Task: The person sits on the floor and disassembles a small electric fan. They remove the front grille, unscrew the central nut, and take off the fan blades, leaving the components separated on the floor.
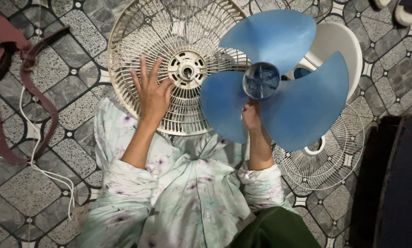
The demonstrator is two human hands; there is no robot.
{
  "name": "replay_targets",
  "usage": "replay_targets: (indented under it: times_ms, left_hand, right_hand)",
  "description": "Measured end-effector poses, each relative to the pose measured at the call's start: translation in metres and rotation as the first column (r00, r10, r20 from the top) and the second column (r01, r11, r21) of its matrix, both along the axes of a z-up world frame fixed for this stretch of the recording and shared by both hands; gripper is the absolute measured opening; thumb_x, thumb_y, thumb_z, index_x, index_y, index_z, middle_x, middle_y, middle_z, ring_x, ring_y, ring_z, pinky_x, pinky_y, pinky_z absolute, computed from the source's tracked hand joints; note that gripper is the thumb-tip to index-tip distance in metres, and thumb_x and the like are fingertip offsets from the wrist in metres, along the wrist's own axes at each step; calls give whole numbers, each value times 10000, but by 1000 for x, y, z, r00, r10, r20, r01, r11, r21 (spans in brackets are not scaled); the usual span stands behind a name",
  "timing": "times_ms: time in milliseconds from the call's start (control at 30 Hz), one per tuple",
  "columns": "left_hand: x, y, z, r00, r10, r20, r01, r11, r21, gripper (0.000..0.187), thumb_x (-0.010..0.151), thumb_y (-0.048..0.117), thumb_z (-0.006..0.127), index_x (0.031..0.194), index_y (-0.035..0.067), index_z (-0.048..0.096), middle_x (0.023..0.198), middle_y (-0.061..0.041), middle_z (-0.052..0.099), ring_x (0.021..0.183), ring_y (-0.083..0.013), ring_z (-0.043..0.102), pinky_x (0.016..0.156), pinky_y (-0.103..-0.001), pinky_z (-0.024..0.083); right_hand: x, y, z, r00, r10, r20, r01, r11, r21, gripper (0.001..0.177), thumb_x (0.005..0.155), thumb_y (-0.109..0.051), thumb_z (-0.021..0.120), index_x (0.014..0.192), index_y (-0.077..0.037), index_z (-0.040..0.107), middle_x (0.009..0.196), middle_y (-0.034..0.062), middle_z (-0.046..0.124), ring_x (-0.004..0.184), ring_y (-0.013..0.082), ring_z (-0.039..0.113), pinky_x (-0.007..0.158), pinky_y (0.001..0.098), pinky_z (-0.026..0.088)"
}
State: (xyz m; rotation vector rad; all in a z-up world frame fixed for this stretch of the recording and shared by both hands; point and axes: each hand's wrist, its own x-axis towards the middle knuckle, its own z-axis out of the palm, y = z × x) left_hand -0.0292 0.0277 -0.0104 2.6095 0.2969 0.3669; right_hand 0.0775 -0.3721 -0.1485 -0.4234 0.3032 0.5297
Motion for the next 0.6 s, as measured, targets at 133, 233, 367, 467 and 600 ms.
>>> replay_targets:
  times_ms: [133,233,367,467,600]
  left_hand:
    - [-4,4,2,994,111,20,-112,994,20,156,979,175,813,1075,216,697,1621,4,410,1615,-328,172,1303,-658,35]
    - [-8,9,6,980,179,88,-182,983,22,311,962,153,804,1242,206,681,1618,-62,419,1574,-352,193,1275,-652,70]
    - [-8,15,15,972,228,56,-229,973,11,460,971,150,786,1399,167,618,1588,-98,434,1541,-343,295,1271,-602,184]
    - [-7,16,22,967,204,-152,-219,972,-87,590,969,165,767,1500,73,528,1542,-138,438,1444,-338,404,1216,-568,287]
    - [-3,14,33,974,196,-110,-200,980,-19,620,941,173,781,1488,58,512,1492,-152,457,1391,-350,446,1146,-532,354]
  right_hand:
    - [10,4,-3,992,86,92,-64,973,-220,180,1014,-259,554,1130,-126,590,930,25,533,803,178,513,749,368,432]
    - [12,-3,0,984,120,131,-97,980,-172,238,1006,-301,548,1149,-117,599,936,33,525,821,183,513,789,386,422]
    - [12,-12,7,968,157,197,-157,988,-18,298,1001,-308,571,1203,-94,619,1015,49,550,901,196,526,867,394,416]
    - [14,-13,9,970,139,199,-139,990,-12,317,995,-304,573,1225,-93,629,1056,66,580,907,201,531,874,398,419]
    - [17,-4,22,968,127,216,-126,992,-18,340,1008,-344,573,1221,-84,632,1099,82,609,914,196,534,884,394,420]
